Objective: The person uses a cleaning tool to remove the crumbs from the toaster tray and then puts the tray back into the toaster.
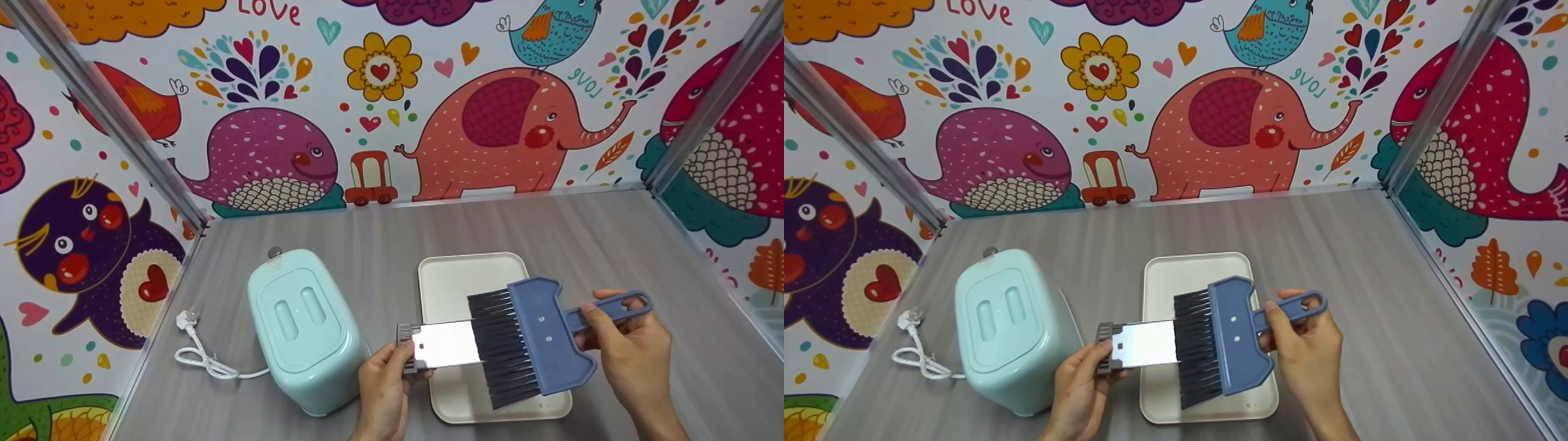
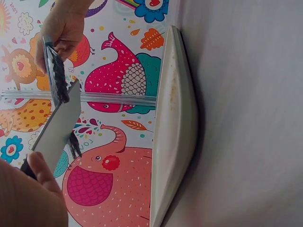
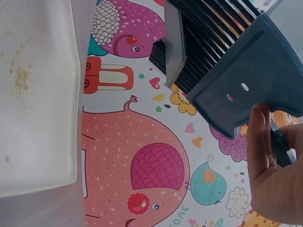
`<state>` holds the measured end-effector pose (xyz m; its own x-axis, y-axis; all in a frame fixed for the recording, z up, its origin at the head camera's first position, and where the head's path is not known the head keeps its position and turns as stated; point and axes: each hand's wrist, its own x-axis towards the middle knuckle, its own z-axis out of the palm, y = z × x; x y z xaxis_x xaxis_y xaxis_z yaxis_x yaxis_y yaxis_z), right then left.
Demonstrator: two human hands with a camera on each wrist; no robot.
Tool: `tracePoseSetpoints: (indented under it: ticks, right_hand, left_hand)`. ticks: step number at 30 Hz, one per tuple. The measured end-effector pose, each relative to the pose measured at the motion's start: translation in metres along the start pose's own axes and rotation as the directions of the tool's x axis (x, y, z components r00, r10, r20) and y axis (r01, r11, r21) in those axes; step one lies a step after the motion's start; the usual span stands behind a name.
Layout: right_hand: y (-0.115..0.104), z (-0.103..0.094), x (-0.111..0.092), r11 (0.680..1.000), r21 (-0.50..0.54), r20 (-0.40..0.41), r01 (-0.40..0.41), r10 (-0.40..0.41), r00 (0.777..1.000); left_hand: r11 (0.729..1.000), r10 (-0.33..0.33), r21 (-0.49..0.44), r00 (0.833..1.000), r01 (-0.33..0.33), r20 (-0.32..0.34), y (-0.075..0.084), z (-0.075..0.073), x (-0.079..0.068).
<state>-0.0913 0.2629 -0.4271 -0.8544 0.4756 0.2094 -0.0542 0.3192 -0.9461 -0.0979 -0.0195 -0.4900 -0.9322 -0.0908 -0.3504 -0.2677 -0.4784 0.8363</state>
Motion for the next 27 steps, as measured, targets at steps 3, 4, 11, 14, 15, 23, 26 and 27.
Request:
tracePoseSetpoints:
  ticks: [3, 4, 11, 14, 15, 23, 26, 27]
  right_hand:
    - [0.000, -0.003, 0.002, 1.000, -0.030, -0.016, 0.007, -0.008, 1.000]
    - [-0.001, -0.004, 0.003, 0.999, -0.040, -0.022, 0.006, -0.007, 1.000]
    - [-0.003, -0.006, 0.004, 0.995, -0.092, -0.052, -0.031, 0.026, 0.998]
    - [-0.003, -0.008, 0.005, 0.995, -0.086, -0.066, -0.041, 0.036, 0.997]
    - [-0.004, -0.008, 0.005, 0.995, -0.084, -0.073, -0.045, 0.039, 0.997]
    - [-0.004, -0.014, 0.012, 0.987, -0.129, -0.110, -0.099, 0.085, 0.990]
    - [-0.005, -0.017, 0.014, 0.985, -0.129, -0.120, -0.116, 0.101, 0.988]
    - [-0.005, -0.017, 0.014, 0.985, -0.127, -0.121, -0.118, 0.103, 0.987]
  left_hand:
    - [1.000, 0.005, -0.003, 1.000, -0.005, 0.003, 0.000, 0.000, 0.000]
    - [1.000, 0.009, -0.004, 1.000, -0.009, 0.005, -0.001, 0.000, 0.000]
    - [1.000, 0.011, -0.006, 1.000, -0.011, 0.000, -0.001, 0.001, 0.000]
    - [1.000, 0.018, -0.012, 1.000, -0.018, 0.002, 0.000, 0.001, 0.000]
    - [1.000, 0.022, -0.014, 1.000, -0.022, 0.005, 0.000, 0.001, 0.000]
    - [0.999, 0.033, -0.003, 0.999, -0.033, 0.000, 0.000, 0.001, 0.000]
    - [0.999, 0.033, 0.005, 0.999, -0.033, 0.000, -0.001, 0.000, 0.001]
    - [0.999, 0.033, 0.007, 0.999, -0.033, -0.001, -0.001, 0.000, 0.001]
